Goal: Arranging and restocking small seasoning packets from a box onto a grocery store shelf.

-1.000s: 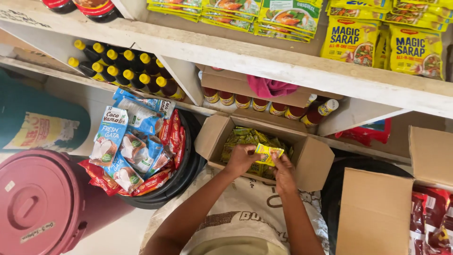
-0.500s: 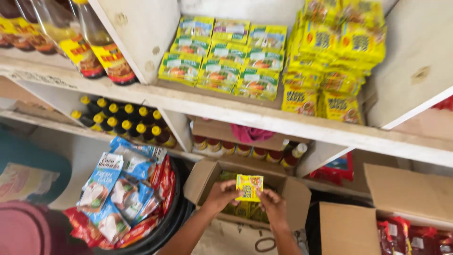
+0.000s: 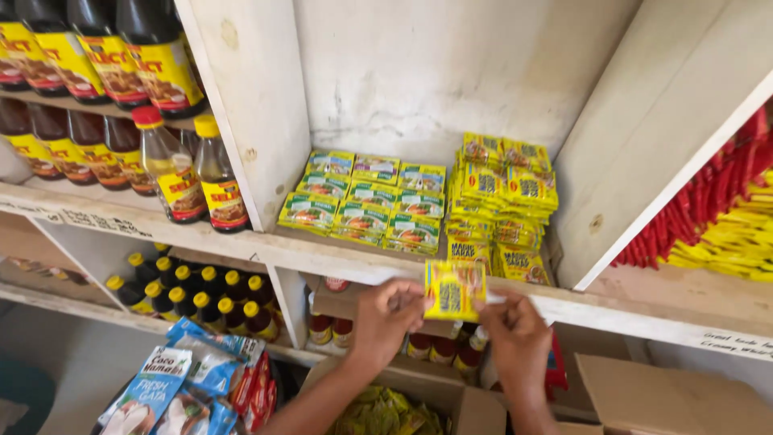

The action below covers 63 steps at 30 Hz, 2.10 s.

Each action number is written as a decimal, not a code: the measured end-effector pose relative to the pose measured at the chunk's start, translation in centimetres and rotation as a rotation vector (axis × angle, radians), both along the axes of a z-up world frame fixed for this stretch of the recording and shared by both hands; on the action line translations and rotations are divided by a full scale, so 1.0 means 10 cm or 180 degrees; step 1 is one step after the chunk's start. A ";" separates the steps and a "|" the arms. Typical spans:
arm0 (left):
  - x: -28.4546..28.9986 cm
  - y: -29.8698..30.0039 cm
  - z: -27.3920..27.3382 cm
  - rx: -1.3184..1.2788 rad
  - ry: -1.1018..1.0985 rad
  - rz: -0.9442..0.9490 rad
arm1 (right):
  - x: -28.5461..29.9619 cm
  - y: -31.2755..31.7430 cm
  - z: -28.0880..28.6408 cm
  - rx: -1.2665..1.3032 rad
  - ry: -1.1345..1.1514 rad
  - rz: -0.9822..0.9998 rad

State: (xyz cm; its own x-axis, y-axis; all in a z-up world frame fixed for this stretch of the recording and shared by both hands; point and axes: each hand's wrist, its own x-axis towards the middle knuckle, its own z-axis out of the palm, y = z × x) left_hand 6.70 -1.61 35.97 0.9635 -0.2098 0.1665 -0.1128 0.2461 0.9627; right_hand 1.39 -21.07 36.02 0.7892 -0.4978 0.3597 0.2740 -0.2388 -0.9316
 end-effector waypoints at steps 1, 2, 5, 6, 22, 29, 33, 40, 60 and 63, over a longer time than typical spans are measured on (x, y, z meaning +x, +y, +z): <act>0.18 -0.10 0.13 -0.0019 -0.0048 -0.0010 | 0.14 -0.08 0.15 -0.0019 -0.0048 -0.0010; 0.36 -0.19 0.27 0.0036 -0.0355 -0.0006 | 0.28 -0.16 0.30 -0.0236 -0.0155 -0.0117; 0.90 -0.50 0.69 0.0240 -0.0781 0.0096 | 0.80 -0.47 0.55 -0.0729 -0.0464 -0.0323; 1.07 -0.61 0.83 0.0407 -0.0852 0.0187 | 0.99 -0.59 0.60 -0.0992 -0.0621 -0.0419; 1.95 -1.13 1.10 0.1990 -0.0690 0.0846 | 1.64 -0.76 1.02 -0.2552 0.0805 -0.1454; 2.03 -1.16 1.06 0.2036 -0.0743 0.0963 | 1.70 -0.72 1.02 -0.2879 0.0769 -0.1523; 2.06 -1.17 1.02 0.2055 -0.0838 0.0960 | 1.71 -0.73 0.99 -0.3196 0.0633 -0.1581; 1.98 -1.08 1.06 0.1943 -0.0872 0.0968 | 1.53 -0.71 1.03 -0.3174 0.0408 -0.1473; 0.07 0.48 -1.76 0.1663 0.0543 -0.1181 | -0.33 0.51 -1.96 -0.2088 0.1586 0.0191; 0.06 0.74 -2.32 0.2540 0.0675 -0.1037 | -0.47 0.37 -2.83 -0.2068 0.1149 0.0641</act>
State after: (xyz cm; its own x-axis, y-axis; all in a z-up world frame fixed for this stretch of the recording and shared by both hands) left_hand 7.29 5.81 12.72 0.8296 -0.4562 -0.3219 0.0461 -0.5186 0.8538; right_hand -3.34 -17.41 7.75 0.9662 -0.1087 0.2337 0.0760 -0.7463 -0.6613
